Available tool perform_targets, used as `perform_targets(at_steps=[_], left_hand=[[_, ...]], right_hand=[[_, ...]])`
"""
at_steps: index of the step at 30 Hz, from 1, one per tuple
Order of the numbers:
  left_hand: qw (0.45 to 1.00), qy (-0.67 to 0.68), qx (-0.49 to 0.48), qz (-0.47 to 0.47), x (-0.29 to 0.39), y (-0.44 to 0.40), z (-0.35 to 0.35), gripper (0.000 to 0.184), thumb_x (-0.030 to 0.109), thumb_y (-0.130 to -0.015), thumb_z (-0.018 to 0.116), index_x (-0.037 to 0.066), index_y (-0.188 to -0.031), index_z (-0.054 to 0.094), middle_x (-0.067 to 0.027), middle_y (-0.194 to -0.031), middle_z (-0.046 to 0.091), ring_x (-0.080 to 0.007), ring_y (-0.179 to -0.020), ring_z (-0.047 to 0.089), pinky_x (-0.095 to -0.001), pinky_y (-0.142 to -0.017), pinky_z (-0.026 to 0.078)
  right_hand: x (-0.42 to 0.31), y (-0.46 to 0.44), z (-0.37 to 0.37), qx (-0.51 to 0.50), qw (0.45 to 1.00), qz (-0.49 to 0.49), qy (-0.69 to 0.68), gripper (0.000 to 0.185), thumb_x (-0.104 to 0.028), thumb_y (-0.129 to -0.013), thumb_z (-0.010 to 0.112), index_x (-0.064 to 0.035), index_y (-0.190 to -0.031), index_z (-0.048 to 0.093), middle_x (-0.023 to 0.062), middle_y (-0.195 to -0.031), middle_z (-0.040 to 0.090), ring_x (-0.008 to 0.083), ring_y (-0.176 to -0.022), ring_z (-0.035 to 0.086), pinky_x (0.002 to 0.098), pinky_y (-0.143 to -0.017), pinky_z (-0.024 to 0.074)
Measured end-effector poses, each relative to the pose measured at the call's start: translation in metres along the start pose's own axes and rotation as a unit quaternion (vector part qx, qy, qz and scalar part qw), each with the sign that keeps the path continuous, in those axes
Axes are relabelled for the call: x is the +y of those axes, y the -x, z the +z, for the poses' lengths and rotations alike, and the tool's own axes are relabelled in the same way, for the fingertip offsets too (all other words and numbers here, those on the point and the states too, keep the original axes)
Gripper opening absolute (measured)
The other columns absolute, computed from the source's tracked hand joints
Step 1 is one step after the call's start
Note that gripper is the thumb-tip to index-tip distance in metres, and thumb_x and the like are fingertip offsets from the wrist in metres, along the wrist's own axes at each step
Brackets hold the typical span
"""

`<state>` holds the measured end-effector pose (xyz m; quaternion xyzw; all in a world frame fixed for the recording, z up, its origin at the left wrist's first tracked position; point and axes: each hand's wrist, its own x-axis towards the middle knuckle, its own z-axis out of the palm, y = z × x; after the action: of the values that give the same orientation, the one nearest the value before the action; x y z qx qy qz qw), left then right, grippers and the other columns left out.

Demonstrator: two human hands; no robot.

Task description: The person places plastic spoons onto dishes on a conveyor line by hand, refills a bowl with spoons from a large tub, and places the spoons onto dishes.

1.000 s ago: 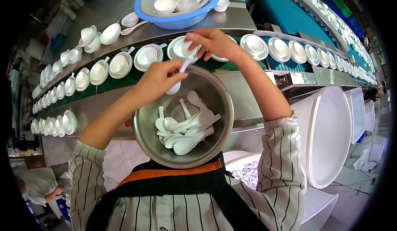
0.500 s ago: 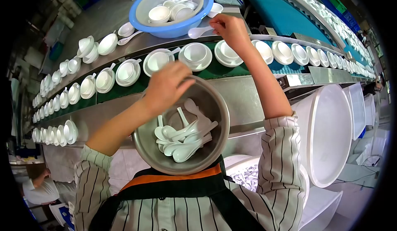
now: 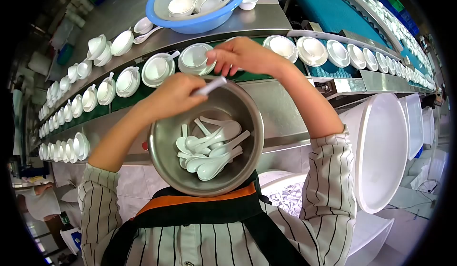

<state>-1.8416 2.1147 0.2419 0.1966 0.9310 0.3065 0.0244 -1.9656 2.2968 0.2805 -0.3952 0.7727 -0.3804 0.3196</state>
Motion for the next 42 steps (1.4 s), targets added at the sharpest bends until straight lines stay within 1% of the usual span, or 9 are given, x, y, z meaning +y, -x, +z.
perform_targets(at_steps=[7, 13, 15, 21, 25, 26, 32, 36, 42], left_hand=[[0.906, -0.104, 0.404, 0.071, 0.011, -0.019, 0.001, 0.035, 0.026, -0.073, 0.07, 0.001, -0.094, 0.059, -0.0136, -0.094, 0.059, -0.0326, -0.086, 0.056, -0.042, -0.072, 0.045], [0.992, -0.096, -0.081, 0.001, 0.027, 0.033, 0.044, 0.039, 0.03, -0.066, 0.076, 0.002, -0.089, 0.061, -0.013, -0.094, 0.061, -0.0301, -0.092, 0.056, -0.0395, -0.078, 0.046], [0.99, -0.082, -0.111, 0.027, 0.022, 0.042, 0.065, 0.033, 0.027, -0.066, 0.075, 0.003, -0.082, 0.061, -0.014, -0.09, 0.061, -0.0304, -0.093, 0.057, -0.0389, -0.078, 0.047], [0.996, 0.008, -0.064, -0.058, 0.005, 0.048, 0.042, 0.019, 0.019, -0.077, 0.063, 0.003, -0.087, 0.061, -0.0176, -0.075, 0.064, -0.0336, -0.07, 0.062, -0.0441, -0.067, 0.048], [0.99, 0.119, 0.008, -0.074, -0.006, 0.044, 0.016, 0.022, 0.02, -0.078, 0.063, 0.0, -0.087, 0.061, -0.0166, -0.076, 0.064, -0.0301, -0.069, 0.063, -0.0397, -0.064, 0.047], [0.986, 0.146, 0.057, -0.063, -0.008, 0.041, 0.013, 0.023, 0.021, -0.077, 0.063, -0.001, -0.086, 0.062, -0.0175, -0.075, 0.063, -0.0322, -0.07, 0.062, -0.0408, -0.064, 0.048], [0.894, 0.397, 0.099, -0.182, 0.007, 0.028, -0.009, 0.019, 0.019, -0.088, 0.06, 0.002, -0.094, 0.06, -0.0059, -0.068, 0.061, -0.008, -0.055, 0.056, -0.0202, -0.044, 0.041], [0.821, 0.53, 0.153, -0.148, -0.002, 0.025, -0.018, 0.015, 0.017, -0.091, 0.055, 0.002, -0.088, 0.057, -0.0069, -0.066, 0.059, -0.0097, -0.053, 0.055, -0.0205, -0.046, 0.045], [0.876, 0.402, 0.225, -0.14, -0.045, 0.001, -0.04, 0.014, 0.01, -0.09, 0.05, -0.003, -0.092, 0.053, -0.0088, -0.069, 0.06, -0.011, -0.055, 0.054, -0.0223, -0.05, 0.045]], right_hand=[[0.003, 0.0, -0.014, 0.164, 0.982, -0.089, -0.012, 0.019, -0.015, -0.092, 0.054, 0.0008, -0.098, 0.064, 0.003, -0.078, 0.064, 0.0074, -0.067, 0.059, 0.0208, -0.062, 0.0505], [0.062, -0.039, -0.041, 0.337, 0.888, -0.101, 0.297, 0.019, -0.007, -0.081, 0.062, -0.0075, -0.1, 0.065, 0.0144, -0.08, 0.067, 0.024, -0.072, 0.067, 0.0328, -0.067, 0.0512], [0.08, -0.057, -0.028, 0.318, 0.881, -0.094, 0.337, 0.013, -0.013, -0.08, 0.061, -0.0111, -0.092, 0.067, 0.0132, -0.078, 0.066, 0.0321, -0.072, 0.064, 0.0403, -0.068, 0.0513], [0.087, -0.066, -0.006, 0.228, 0.834, -0.238, 0.443, 0.024, -0.015, -0.076, 0.068, -0.0029, -0.097, 0.064, 0.009, -0.1, 0.065, 0.0274, -0.075, 0.063, 0.0348, -0.072, 0.0519], [-0.017, -0.012, 0.022, -0.029, 0.999, -0.047, 0.001, 0.04, -0.021, -0.076, 0.073, -0.0058, -0.111, 0.062, 0.0061, -0.09, 0.066, 0.0096, -0.072, 0.06, 0.0268, -0.061, 0.0507], [-0.035, 0.0, 0.032, -0.083, 0.992, -0.057, 0.075, 0.044, -0.019, -0.075, 0.074, -0.0063, -0.115, 0.06, 0.0078, -0.085, 0.067, 0.0132, -0.07, 0.061, 0.0276, -0.061, 0.0507], [-0.035, 0.018, 0.062, 0.097, 0.965, -0.127, 0.209, 0.047, -0.009, -0.072, 0.073, -0.0078, -0.115, 0.054, 0.0099, -0.076, 0.065, 0.0238, -0.07, 0.066, 0.0322, -0.064, 0.0515], [-0.028, 0.024, 0.045, 0.158, 0.963, -0.123, 0.182, 0.031, -0.009, -0.074, 0.069, -0.0049, -0.102, 0.055, 0.0101, -0.073, 0.064, 0.0233, -0.066, 0.065, 0.0324, -0.06, 0.05], [0.052, -0.018, -0.041, 0.419, 0.899, -0.113, -0.065, 0.016, -0.007, -0.085, 0.061, 0.006, -0.089, 0.053, 0.0119, -0.077, 0.066, 0.0155, -0.071, 0.067, 0.0252, -0.063, 0.0538]])
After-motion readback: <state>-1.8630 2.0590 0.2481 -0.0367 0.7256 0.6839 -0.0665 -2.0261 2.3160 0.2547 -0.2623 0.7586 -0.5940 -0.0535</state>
